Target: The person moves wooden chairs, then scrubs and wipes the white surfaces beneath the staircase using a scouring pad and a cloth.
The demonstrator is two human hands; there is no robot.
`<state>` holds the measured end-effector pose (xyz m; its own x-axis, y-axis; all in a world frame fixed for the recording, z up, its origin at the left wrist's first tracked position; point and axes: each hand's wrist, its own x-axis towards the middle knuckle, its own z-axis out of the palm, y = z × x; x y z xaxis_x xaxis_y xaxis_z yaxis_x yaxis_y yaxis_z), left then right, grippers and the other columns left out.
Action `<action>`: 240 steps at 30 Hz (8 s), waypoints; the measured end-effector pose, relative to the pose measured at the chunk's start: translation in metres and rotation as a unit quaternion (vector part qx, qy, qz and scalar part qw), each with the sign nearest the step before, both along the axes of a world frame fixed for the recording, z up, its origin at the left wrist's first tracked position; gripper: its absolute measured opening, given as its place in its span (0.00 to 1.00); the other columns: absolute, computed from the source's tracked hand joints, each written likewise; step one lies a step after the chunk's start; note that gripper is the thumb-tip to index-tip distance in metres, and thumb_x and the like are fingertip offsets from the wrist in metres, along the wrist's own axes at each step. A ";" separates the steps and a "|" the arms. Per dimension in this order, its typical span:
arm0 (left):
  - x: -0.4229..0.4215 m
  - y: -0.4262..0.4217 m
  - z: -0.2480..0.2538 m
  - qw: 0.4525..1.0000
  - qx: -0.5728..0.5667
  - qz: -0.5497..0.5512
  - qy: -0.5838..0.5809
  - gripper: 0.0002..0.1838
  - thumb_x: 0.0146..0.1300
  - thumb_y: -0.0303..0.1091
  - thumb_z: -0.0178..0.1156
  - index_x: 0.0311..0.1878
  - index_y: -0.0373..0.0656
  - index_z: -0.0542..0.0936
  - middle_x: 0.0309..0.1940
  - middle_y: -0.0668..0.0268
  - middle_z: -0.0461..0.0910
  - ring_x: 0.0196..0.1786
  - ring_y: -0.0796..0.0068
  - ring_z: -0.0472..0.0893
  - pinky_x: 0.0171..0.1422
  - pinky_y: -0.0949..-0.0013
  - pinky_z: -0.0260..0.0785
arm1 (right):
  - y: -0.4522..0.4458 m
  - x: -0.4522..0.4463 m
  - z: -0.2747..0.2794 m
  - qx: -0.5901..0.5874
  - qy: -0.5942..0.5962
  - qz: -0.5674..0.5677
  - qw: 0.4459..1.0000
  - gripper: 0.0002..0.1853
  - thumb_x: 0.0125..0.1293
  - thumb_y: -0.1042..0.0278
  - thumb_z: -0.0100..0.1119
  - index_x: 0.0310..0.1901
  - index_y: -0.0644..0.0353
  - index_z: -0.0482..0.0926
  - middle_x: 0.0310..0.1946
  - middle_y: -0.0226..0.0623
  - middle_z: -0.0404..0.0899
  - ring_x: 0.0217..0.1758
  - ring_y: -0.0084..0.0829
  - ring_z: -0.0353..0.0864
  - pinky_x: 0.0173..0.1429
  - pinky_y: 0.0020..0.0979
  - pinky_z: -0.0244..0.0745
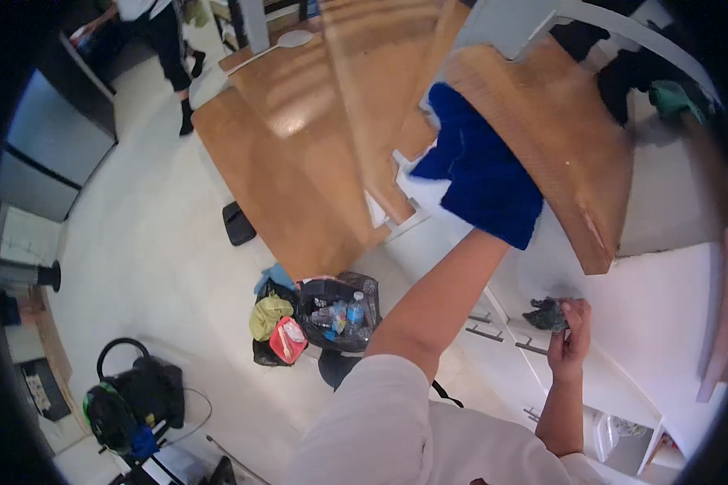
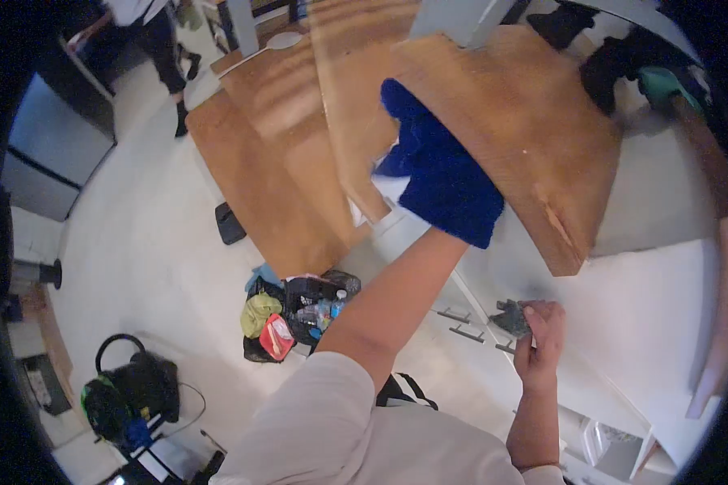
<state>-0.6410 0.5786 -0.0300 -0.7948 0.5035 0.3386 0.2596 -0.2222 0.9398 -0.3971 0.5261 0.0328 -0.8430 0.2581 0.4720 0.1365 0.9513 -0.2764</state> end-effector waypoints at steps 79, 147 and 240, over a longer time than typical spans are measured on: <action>-0.252 -0.419 -0.295 0.859 -0.454 -0.220 0.080 0.23 0.55 0.32 0.59 0.56 0.44 0.71 0.58 0.53 0.70 0.63 0.54 0.66 0.66 0.58 0.59 | -0.149 -0.187 -0.179 -0.705 0.271 -0.294 0.586 0.23 0.54 0.74 0.60 0.53 0.63 0.68 0.43 0.40 0.76 0.46 0.34 0.77 0.52 0.31 0.73; 0.075 -0.309 -0.422 0.470 -0.441 -0.606 0.466 0.32 0.43 0.39 0.69 0.55 0.46 0.72 0.46 0.56 0.74 0.44 0.55 0.79 0.46 0.57 0.74 | -0.325 -0.025 -0.461 -0.427 -0.197 -0.519 0.714 0.08 0.54 0.66 0.55 0.36 0.54 0.76 0.32 0.40 0.77 0.37 0.45 0.78 0.40 0.44 0.74; -0.108 -0.343 -0.435 0.754 -0.604 -0.213 0.146 0.12 0.64 0.39 0.51 0.43 0.42 0.75 0.36 0.50 0.80 0.41 0.49 0.79 0.43 0.55 0.70 | -0.302 -0.025 -0.458 -0.566 -0.087 -0.584 0.575 0.16 0.60 0.57 0.57 0.42 0.61 0.77 0.32 0.47 0.80 0.37 0.42 0.80 0.44 0.36 0.72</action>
